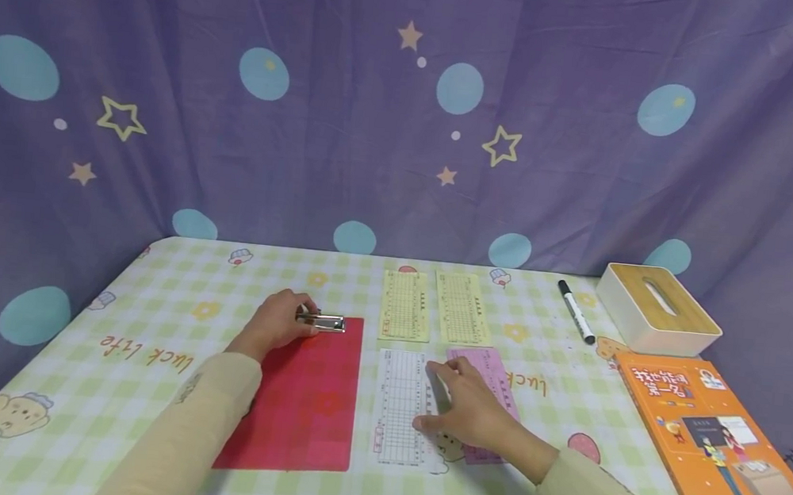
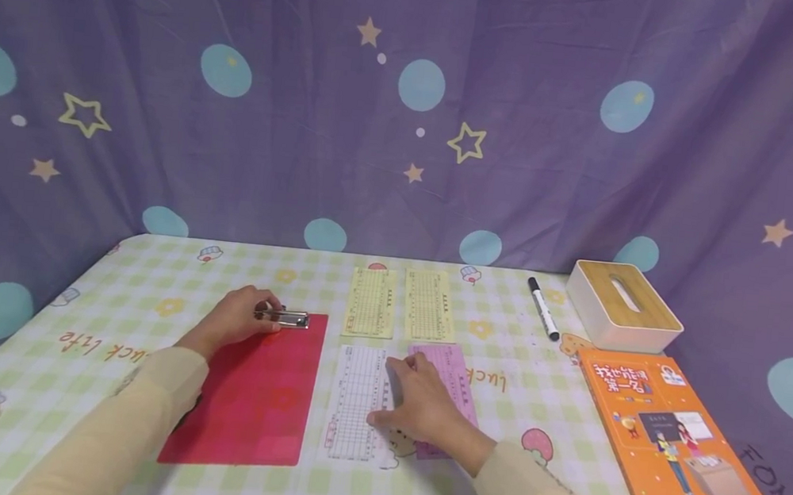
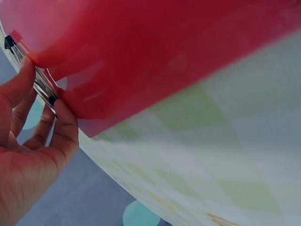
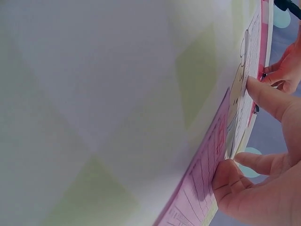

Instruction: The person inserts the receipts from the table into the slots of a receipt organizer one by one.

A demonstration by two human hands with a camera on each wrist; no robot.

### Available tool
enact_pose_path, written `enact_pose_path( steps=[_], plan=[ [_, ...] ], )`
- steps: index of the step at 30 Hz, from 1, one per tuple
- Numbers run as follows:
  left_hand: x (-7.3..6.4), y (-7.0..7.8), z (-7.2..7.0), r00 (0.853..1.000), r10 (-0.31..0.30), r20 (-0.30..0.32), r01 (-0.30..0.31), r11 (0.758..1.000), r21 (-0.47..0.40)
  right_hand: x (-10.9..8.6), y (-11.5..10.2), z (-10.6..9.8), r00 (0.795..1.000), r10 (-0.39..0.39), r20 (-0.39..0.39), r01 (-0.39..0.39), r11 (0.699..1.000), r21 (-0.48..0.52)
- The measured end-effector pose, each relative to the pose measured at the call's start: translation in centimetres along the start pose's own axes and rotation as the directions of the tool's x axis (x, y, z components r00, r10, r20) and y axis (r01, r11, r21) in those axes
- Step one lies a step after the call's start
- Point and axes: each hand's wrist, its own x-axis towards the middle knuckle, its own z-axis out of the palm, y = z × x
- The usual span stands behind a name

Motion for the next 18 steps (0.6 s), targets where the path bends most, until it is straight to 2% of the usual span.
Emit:
enact_pose_path(
  steps=[7, 13, 18],
  plan=[
    [-0.51, 0.56, -0.04, 0.998, -0.039, -0.046, 0.041, 0.998, 0.043, -0.04, 0.06, 0.04, 1.0, -0.002, -0.005, 0.002, 1.0, 0.001],
    [-0.74, 0.82, -0.25, 0.998, -0.063, -0.017, 0.064, 0.996, 0.055, -0.04, 0.02, 0.06, 1.0, -0.002, -0.005, 0.002, 1.0, -0.006],
    [-0.9, 0.67, -0.41, 0.999, -0.036, 0.0, 0.036, 0.997, 0.07, -0.1, -0.01, 0.07, 1.0, -0.005, -0.005, 0.005, 1.0, -0.001]
  ],
)
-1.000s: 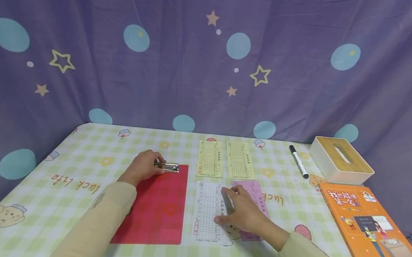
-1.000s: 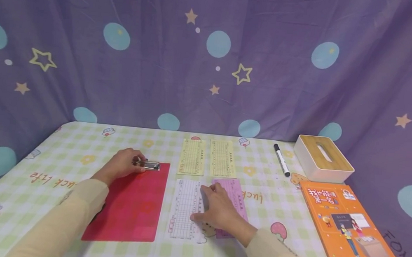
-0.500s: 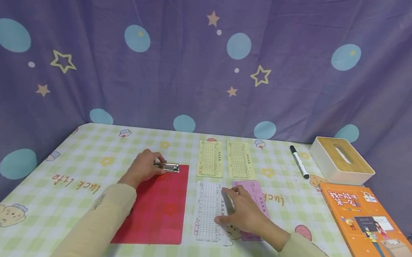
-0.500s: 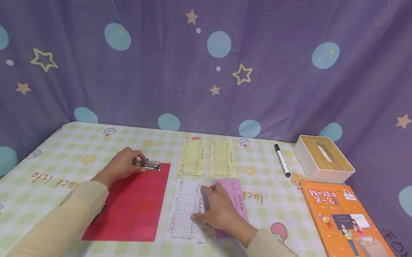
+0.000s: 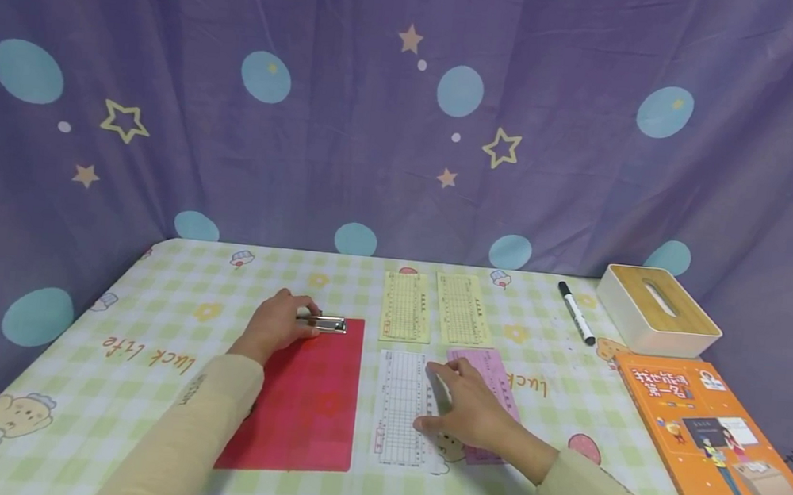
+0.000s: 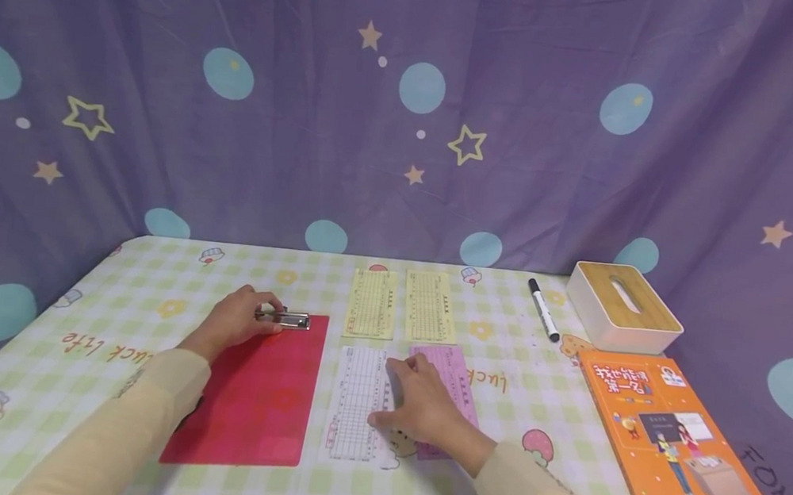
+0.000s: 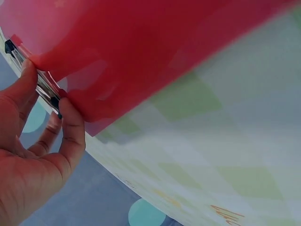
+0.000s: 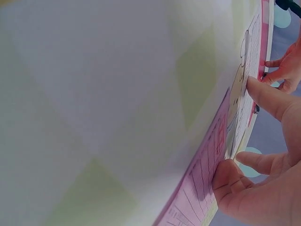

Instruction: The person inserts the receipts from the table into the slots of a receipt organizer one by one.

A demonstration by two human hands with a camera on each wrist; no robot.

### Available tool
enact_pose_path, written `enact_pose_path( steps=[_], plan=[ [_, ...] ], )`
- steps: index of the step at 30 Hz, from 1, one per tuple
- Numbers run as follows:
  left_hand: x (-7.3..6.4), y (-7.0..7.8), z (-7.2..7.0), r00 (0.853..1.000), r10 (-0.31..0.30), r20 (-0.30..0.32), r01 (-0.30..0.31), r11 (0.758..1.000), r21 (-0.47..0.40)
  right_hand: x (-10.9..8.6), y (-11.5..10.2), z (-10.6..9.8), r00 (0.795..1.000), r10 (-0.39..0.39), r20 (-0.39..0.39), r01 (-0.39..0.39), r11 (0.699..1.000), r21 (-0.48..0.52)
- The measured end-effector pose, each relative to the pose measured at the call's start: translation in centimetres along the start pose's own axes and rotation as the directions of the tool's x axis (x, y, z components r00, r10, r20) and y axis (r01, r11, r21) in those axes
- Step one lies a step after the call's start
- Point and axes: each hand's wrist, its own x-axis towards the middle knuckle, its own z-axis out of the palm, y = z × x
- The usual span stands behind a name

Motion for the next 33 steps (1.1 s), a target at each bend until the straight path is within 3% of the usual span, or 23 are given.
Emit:
enact_pose_path(
  steps=[10, 19, 23, 30, 33],
  plan=[
    [0.19, -0.21, -0.14, 0.999, 0.043, 0.019, -0.043, 0.999, 0.011, -0.04, -0.05, -0.07, 1.0, -0.004, 0.002, 0.004, 1.0, -0.002],
    [0.31, -0.28, -0.43, 0.995, 0.041, 0.086, -0.042, 0.999, 0.006, -0.01, -0.05, 0.0, 1.0, -0.01, 0.005, 0.01, 1.0, 0.012],
    [0.25, -0.33, -0.38, 0.996, 0.064, 0.068, -0.065, 0.998, 0.019, -0.01, 0.01, 0.02, 1.0, -0.015, 0.005, 0.015, 1.0, 0.014],
    [0.34, -0.52, -0.19, 0.987, 0.162, 0.006, -0.162, 0.983, 0.091, 0.01, 0.08, 0.05, 1.0, -0.015, 0.007, 0.014, 1.0, 0.01],
    [0.57, -0.81, 0.11, 0.986, 0.169, -0.009, -0.167, 0.981, 0.101, 0.0, 0.07, -0.02, 1.0, -0.011, 0.007, 0.011, 1.0, 0.007]
  ],
)
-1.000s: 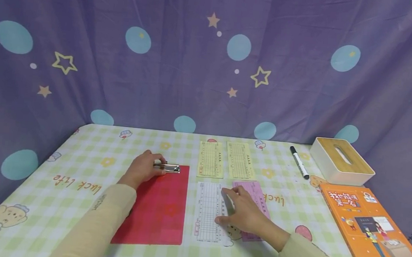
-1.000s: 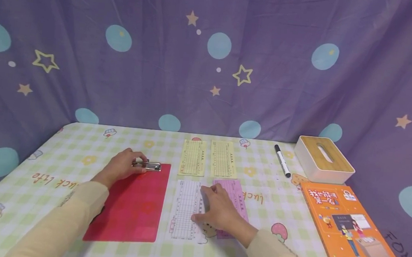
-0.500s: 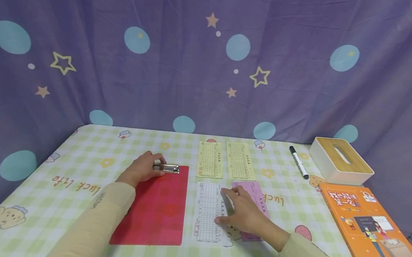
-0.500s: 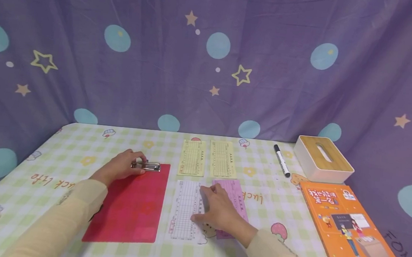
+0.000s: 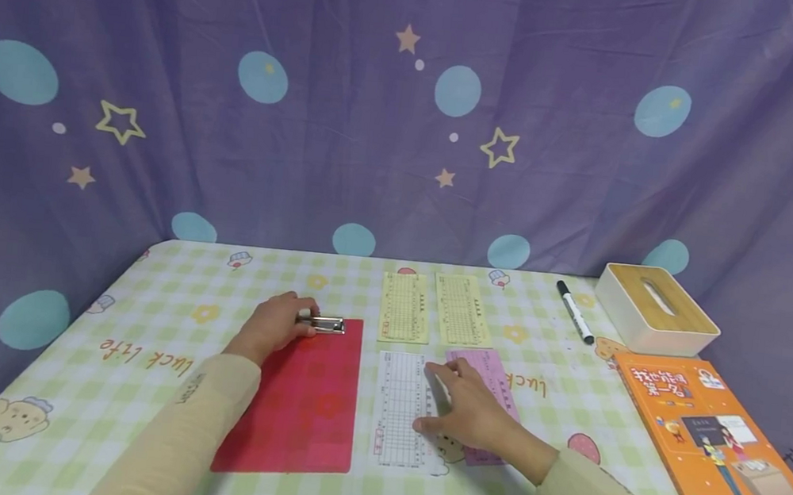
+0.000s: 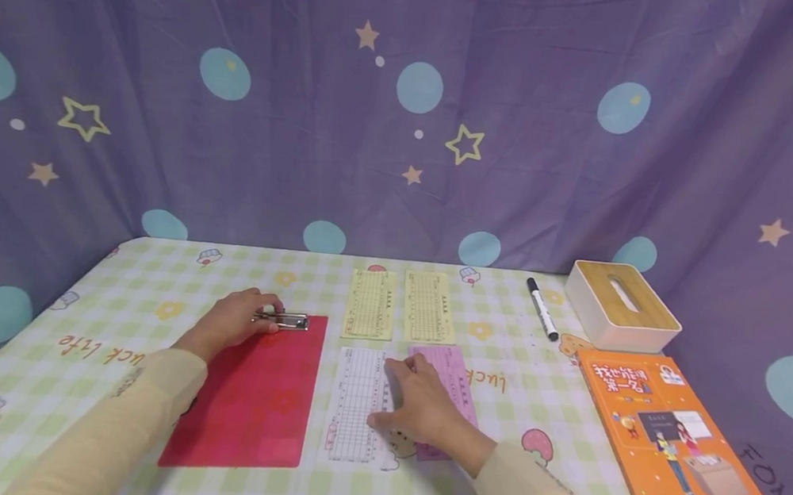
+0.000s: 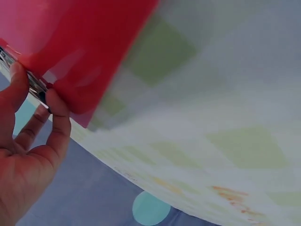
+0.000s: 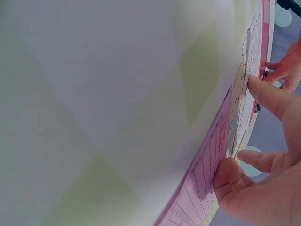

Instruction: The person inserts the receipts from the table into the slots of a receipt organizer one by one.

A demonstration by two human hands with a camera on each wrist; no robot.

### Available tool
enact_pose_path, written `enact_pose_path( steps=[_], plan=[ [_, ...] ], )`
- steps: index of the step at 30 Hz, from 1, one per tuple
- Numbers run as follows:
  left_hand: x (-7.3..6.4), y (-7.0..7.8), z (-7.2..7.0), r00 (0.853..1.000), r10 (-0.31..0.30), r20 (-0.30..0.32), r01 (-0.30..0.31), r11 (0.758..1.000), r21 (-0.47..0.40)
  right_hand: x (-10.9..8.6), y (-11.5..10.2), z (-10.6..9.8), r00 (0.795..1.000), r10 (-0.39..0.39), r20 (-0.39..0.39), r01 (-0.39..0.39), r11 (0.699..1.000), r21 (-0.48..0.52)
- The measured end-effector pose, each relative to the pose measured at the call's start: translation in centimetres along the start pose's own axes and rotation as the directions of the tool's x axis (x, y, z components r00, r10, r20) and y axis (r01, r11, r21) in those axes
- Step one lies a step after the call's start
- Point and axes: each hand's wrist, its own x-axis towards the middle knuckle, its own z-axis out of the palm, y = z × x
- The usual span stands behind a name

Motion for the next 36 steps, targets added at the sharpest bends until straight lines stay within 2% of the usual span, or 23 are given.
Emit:
enact_pose_path(
  steps=[10, 18, 24, 27, 32, 36],
  plan=[
    [0.5, -0.6, 0.3, 1.0, -0.007, -0.02, 0.007, 1.0, -0.012, 0.0, 0.2, 0.0, 1.0, 0.002, -0.001, -0.002, 1.0, -0.006],
    [0.3, -1.0, 0.4, 0.998, -0.04, -0.039, 0.034, 0.991, -0.132, 0.0, 0.3, 0.0, 1.0, 0.0, 0.015, 0.0, 1.0, 0.0],
    [0.3, -1.3, 0.2, 0.996, -0.083, -0.019, 0.078, 0.979, -0.187, 0.1, 0.3, 0.1, 1.0, -0.004, 0.019, 0.004, 1.0, 0.006],
    [0.3, -1.3, 0.2, 0.994, -0.114, -0.002, 0.111, 0.969, -0.219, 0.1, 0.4, 0.1, 1.0, -0.004, 0.018, 0.004, 1.0, 0.007],
    [0.2, -1.2, 0.2, 0.985, -0.171, 0.033, 0.173, 0.939, -0.298, 0.2, 0.4, 0.2, 1.0, -0.006, 0.017, 0.005, 1.0, 0.011],
    [0.2, -1.2, 0.2, 0.979, -0.191, 0.067, 0.202, 0.92, -0.337, 0.1, 0.5, 0.2, 1.0, -0.008, 0.018, 0.008, 1.0, 0.018]
  ],
)
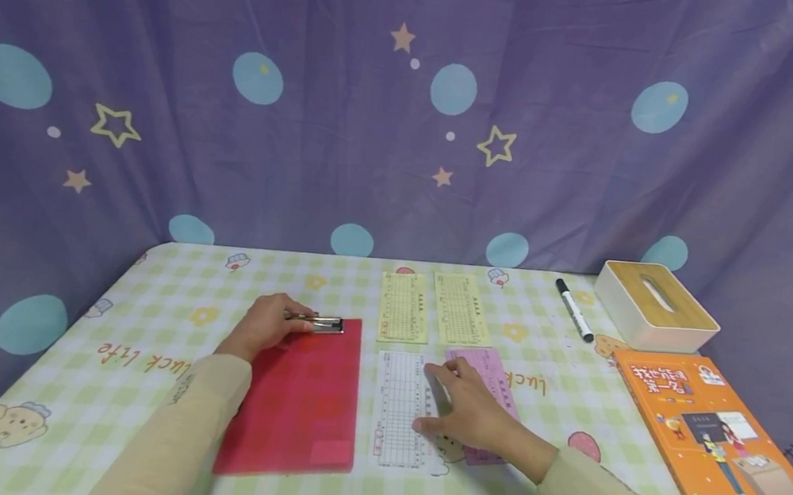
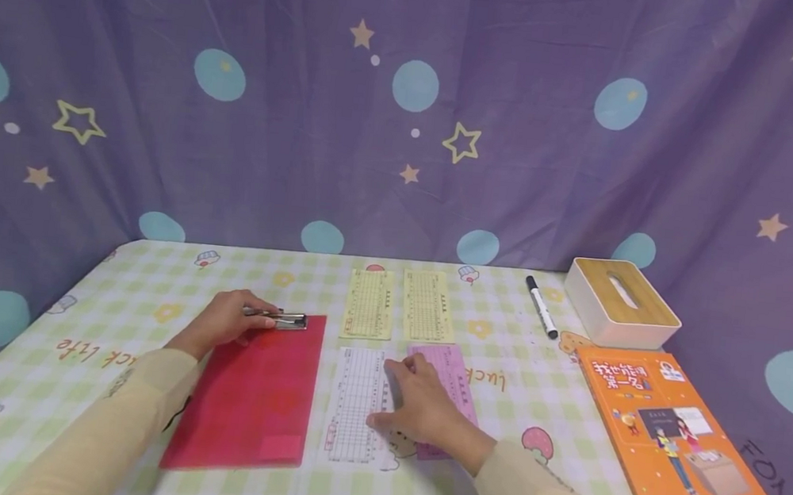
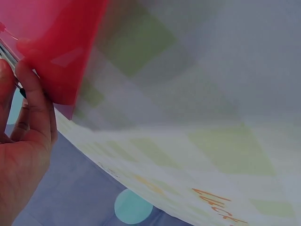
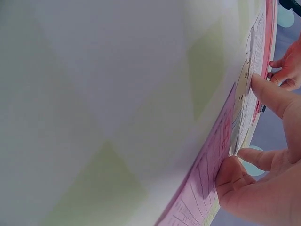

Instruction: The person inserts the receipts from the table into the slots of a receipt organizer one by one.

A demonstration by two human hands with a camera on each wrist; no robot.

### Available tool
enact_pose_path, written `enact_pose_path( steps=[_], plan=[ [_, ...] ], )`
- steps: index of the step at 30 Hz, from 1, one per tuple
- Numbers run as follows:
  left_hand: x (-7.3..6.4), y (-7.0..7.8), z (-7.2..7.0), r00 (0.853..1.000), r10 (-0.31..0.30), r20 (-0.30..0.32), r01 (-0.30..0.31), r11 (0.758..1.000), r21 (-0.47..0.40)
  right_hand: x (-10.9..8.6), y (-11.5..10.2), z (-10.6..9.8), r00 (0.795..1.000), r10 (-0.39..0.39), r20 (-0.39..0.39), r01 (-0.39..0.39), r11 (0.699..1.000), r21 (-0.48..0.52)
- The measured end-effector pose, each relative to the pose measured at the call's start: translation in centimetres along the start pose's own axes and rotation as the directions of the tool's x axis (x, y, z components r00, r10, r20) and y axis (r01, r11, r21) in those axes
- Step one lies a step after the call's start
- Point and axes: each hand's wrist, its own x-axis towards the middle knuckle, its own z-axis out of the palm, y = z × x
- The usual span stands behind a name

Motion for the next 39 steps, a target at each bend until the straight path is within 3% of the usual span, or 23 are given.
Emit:
enact_pose_path(
  steps=[5, 14, 18, 26, 39],
  plan=[
    [-0.12, 0.14, -0.1, 0.999, -0.031, 0.036, 0.033, 0.999, -0.041, 0.0, 0.07, 0.02, 1.0, -0.005, 0.002, 0.005, 1.0, 0.001],
    [-0.22, 0.44, -0.48, 0.998, -0.012, 0.064, 0.015, 0.999, -0.042, 0.0, -0.07, -0.07, 1.0, 0.004, 0.005, -0.004, 1.0, -0.001],
    [-0.07, 0.32, -0.41, 0.998, -0.005, 0.057, 0.006, 1.0, -0.022, -0.03, -0.07, -0.09, 1.0, 0.002, 0.005, -0.002, 1.0, 0.001],
    [-0.17, 0.21, 0.06, 0.997, 0.081, 0.004, -0.081, 0.992, 0.097, -0.05, -0.01, 0.04, 1.0, -0.007, 0.005, 0.007, 1.0, 0.013],
    [-0.77, 0.94, 0.33, 0.998, 0.065, -0.017, -0.063, 0.992, 0.109, -0.11, -0.85, 0.07, 1.0, 0.027, 0.005, -0.027, 0.999, -0.026]
  ],
)
